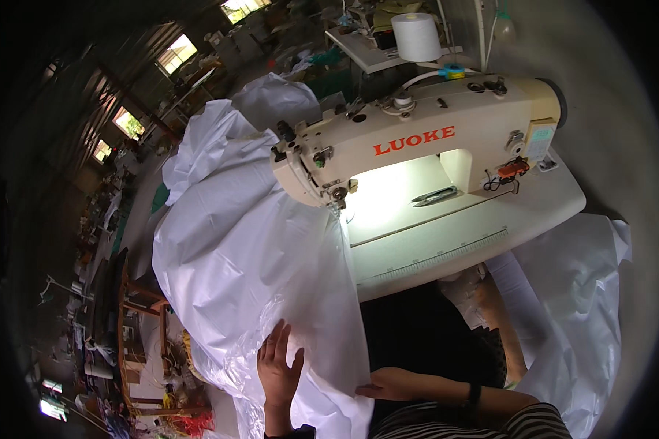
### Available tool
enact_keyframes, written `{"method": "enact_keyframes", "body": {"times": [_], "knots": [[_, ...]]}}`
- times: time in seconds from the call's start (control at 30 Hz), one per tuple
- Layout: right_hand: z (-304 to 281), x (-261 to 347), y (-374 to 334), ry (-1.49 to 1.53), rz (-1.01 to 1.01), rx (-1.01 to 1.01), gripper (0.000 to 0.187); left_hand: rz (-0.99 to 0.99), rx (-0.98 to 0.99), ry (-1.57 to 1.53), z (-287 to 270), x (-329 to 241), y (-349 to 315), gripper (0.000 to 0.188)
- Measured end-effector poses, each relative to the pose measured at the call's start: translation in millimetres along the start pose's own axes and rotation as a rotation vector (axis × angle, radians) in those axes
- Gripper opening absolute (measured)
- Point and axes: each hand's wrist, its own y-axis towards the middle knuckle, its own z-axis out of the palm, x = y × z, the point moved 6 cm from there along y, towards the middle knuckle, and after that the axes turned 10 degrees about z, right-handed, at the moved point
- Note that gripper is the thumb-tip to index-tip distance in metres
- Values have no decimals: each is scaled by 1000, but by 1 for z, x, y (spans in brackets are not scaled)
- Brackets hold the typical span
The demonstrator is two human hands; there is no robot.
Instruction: Sewing large white plastic sheets using an industrial sewing machine.
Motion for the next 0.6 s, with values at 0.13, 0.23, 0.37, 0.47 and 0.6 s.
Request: {"method": "enact_keyframes", "body": {"times": [0.13, 0.23, 0.37, 0.47, 0.6], "knots": [[-40, 6, -48, 11, 136, 54, 38, -197, 38, 285, -2, 35, -54, 73], [-72, -8, -66, -454, 248, -450, 28, -342, -22, 338, -9, 69, -104, 46], [-91, 42, -77, -23, 60, -532, 35, -355, -427, 404, -55, 43, -116, 15], [-62, 60, -35, 499, 51, -131, 47, -366, -693, 48, -77, 43, -134, 17], [-40, 79, 35, 809, 87, -115, 49, -599, -985, -329, -110, 82, -192, 15]]}}
